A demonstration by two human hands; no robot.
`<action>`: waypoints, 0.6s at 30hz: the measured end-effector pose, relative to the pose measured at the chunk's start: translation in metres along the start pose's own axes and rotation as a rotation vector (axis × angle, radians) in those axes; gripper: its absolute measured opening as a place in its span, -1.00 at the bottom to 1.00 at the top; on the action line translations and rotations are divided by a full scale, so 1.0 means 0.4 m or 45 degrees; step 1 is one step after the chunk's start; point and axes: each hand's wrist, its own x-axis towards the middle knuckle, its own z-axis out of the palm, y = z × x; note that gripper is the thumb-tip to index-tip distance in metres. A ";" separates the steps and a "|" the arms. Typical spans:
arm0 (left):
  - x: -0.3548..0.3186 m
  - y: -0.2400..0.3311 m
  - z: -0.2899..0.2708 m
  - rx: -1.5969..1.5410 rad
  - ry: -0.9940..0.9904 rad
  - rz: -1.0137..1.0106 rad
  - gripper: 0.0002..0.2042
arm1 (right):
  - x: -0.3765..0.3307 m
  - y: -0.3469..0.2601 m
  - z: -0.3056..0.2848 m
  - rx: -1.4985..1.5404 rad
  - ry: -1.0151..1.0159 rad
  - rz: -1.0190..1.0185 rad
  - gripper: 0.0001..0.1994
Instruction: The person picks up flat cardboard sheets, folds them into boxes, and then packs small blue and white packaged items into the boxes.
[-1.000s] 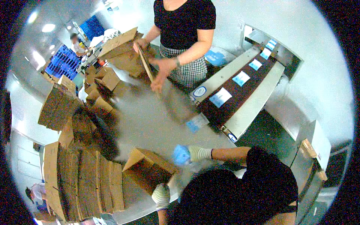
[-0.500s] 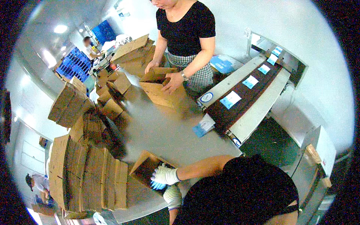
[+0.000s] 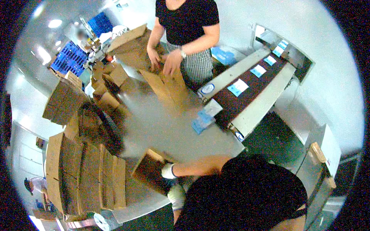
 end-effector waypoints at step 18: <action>0.040 -0.013 -0.018 0.025 -0.042 -0.066 -0.72 | -0.298 0.103 -0.184 0.716 1.108 -0.172 -0.57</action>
